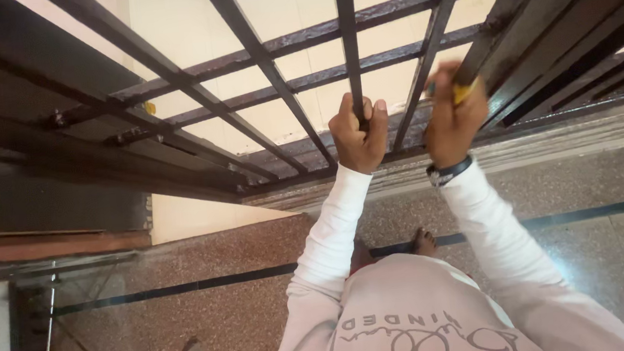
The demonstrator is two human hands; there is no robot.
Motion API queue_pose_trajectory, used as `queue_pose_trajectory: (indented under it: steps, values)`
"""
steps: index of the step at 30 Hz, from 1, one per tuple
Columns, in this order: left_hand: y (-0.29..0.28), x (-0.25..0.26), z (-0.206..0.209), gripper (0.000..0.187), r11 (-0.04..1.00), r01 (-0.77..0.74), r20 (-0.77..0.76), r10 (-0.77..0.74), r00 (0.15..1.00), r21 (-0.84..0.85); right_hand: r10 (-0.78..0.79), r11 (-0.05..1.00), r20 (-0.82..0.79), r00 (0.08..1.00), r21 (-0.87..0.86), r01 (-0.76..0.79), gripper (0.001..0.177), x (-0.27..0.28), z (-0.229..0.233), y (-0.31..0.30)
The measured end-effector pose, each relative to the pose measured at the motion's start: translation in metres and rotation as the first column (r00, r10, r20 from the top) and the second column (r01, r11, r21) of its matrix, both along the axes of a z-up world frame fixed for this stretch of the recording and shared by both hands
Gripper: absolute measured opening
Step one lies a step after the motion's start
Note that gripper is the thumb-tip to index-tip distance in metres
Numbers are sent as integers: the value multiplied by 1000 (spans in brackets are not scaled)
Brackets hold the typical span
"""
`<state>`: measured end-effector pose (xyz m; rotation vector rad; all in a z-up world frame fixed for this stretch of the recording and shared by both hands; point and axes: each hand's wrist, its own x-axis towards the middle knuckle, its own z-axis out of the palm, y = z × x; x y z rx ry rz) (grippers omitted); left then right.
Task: The person wipes the horizontal and vertical bars of a metal gate with a colorful cloth, moving the cloth along the metal surfaces.
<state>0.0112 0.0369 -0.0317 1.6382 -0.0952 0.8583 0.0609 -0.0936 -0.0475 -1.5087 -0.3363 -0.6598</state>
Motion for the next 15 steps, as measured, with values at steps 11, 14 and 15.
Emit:
queue_pose_trajectory:
  steps: [11, 14, 15]
  values:
    - [-2, 2, -4, 27, 1000, -12, -29, 12, 1000, 1, 67, 998, 63, 996, 10, -68, 10, 3, 36, -12]
    - [-4, 0, -3, 26, 1000, -17, -27, 17, 999, 4, 114, 991, 107, 988, 64, -121, 9, 12, 68, -13]
    - [-3, 0, -2, 26, 1000, -23, -19, 23, 1000, 11, 122, 988, 97, 988, 86, -131, 8, 15, 66, -11]
